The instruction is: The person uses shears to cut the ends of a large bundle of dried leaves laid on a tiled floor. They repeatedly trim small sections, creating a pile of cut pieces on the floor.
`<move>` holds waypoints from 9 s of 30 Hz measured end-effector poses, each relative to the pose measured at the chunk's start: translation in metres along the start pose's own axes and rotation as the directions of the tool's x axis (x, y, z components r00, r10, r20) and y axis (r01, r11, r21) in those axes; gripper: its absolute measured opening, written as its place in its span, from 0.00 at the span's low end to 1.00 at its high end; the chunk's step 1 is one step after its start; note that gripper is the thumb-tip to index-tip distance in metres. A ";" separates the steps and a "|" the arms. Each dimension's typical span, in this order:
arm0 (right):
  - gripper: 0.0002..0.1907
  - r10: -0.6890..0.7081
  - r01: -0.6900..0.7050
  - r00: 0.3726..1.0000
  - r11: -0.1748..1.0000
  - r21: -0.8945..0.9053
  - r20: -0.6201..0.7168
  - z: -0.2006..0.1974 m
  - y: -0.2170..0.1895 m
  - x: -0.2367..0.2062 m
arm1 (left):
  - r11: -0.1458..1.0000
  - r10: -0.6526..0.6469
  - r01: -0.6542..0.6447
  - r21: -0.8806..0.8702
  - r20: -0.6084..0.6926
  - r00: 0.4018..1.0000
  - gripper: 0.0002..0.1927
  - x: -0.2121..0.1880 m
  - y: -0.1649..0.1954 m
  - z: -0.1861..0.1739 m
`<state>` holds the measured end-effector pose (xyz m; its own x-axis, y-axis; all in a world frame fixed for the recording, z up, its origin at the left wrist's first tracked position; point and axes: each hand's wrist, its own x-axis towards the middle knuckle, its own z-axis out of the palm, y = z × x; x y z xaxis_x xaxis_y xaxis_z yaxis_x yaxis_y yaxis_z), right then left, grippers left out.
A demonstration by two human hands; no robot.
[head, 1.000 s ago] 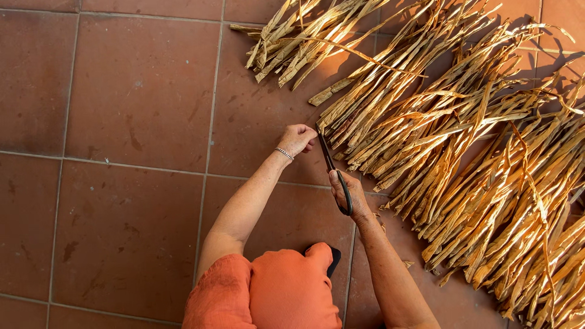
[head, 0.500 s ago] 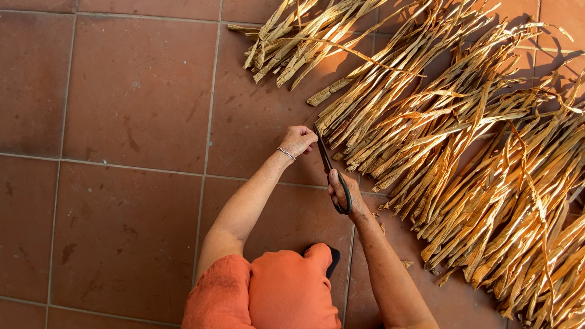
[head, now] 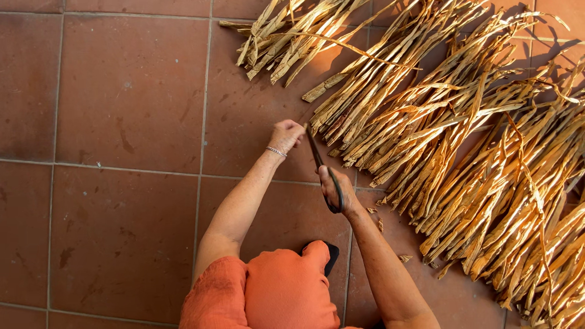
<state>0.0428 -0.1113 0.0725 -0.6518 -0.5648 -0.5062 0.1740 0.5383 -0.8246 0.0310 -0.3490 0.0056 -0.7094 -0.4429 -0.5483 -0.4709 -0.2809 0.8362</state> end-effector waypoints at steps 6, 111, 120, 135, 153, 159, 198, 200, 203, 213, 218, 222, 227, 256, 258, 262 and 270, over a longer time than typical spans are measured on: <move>0.30 -0.136 0.151 0.985 0.978 0.142 -0.108 0.000 0.018 -0.050 | 0.756 0.578 -0.471 0.454 -0.128 0.806 0.12 0.012 0.001 -0.006; 0.42 0.305 -0.167 0.911 0.889 0.427 -0.278 -0.025 0.020 -0.077 | 0.560 0.225 -0.350 0.751 0.269 0.937 0.08 0.048 0.040 0.065; 0.41 0.320 -0.184 0.914 0.876 0.446 -0.251 -0.024 0.018 -0.076 | 0.150 0.534 -0.464 0.873 0.323 0.781 0.11 0.030 0.035 0.053; 0.37 0.168 -0.058 0.962 0.894 0.444 -0.214 -0.009 0.035 -0.073 | 0.993 -0.101 0.066 0.101 0.401 0.910 0.07 0.019 0.013 0.048; 0.43 0.143 -0.095 0.982 0.937 0.336 -0.121 -0.009 0.021 -0.054 | 0.998 -0.025 0.043 -0.042 0.372 0.928 0.12 -0.009 0.012 0.048; 0.40 0.140 -0.115 0.974 0.983 0.143 -0.178 -0.016 0.009 -0.052 | 0.999 0.046 -0.040 -0.025 0.334 0.941 0.11 -0.009 0.000 0.049; 0.35 0.195 -0.048 0.902 0.932 0.359 -0.386 -0.016 0.050 -0.098 | 0.150 0.196 -0.517 0.843 0.487 0.851 0.11 -0.037 -0.021 0.097; 0.35 0.162 -0.027 0.918 0.936 0.350 -0.361 -0.016 0.052 -0.102 | 0.339 0.179 -0.470 0.815 0.434 0.883 0.08 -0.032 -0.023 0.094; 0.36 0.149 -0.037 0.944 0.934 0.355 -0.295 -0.014 0.056 -0.109 | 0.764 0.062 -0.276 0.583 0.360 0.931 0.08 -0.022 -0.027 0.079; 0.40 0.205 -0.146 0.968 0.929 0.340 -0.145 0.004 0.055 -0.103 | 0.992 -0.121 0.099 0.073 0.441 0.889 0.14 -0.024 -0.019 0.050; 0.39 0.168 -0.116 0.974 0.945 0.308 -0.151 0.000 0.040 -0.092 | 0.991 -0.133 0.107 0.084 0.439 0.888 0.15 -0.033 -0.011 0.052; 0.37 0.184 -0.133 0.975 0.933 0.335 -0.126 -0.005 0.033 -0.089 | 0.992 -0.125 0.108 0.065 0.442 0.888 0.14 -0.033 -0.014 0.052; 0.33 0.071 -0.035 0.976 0.984 0.177 -0.205 -0.006 0.031 -0.086 | 0.993 -0.115 0.102 0.055 0.445 0.888 0.13 -0.031 -0.019 0.052; 0.37 -0.070 0.092 0.972 0.991 0.092 -0.225 -0.011 0.035 -0.089 | 0.311 -0.391 -0.238 0.920 0.352 0.850 0.11 -0.039 0.036 0.025; 0.38 0.100 -0.008 0.958 0.947 0.321 -0.269 -0.014 0.036 -0.096 | 0.177 -0.342 -0.335 0.925 0.377 0.861 0.14 -0.042 0.042 0.028; 0.38 0.292 -0.093 0.904 0.846 0.525 -0.312 -0.028 0.035 -0.105 | 0.204 -0.040 -0.470 0.859 0.487 0.873 0.10 -0.044 0.025 0.059; 0.37 0.322 -0.117 0.868 0.873 0.474 -0.379 -0.023 0.044 -0.111 | 0.415 0.237 -0.547 0.727 0.494 0.836 0.13 -0.030 -0.026 0.112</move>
<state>0.1061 -0.0105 0.0984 -0.7890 -0.0799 -0.6091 0.5780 0.2394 -0.7801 0.0057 -0.2328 -0.0011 -0.9641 -0.0161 -0.2649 -0.1884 0.7447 0.6403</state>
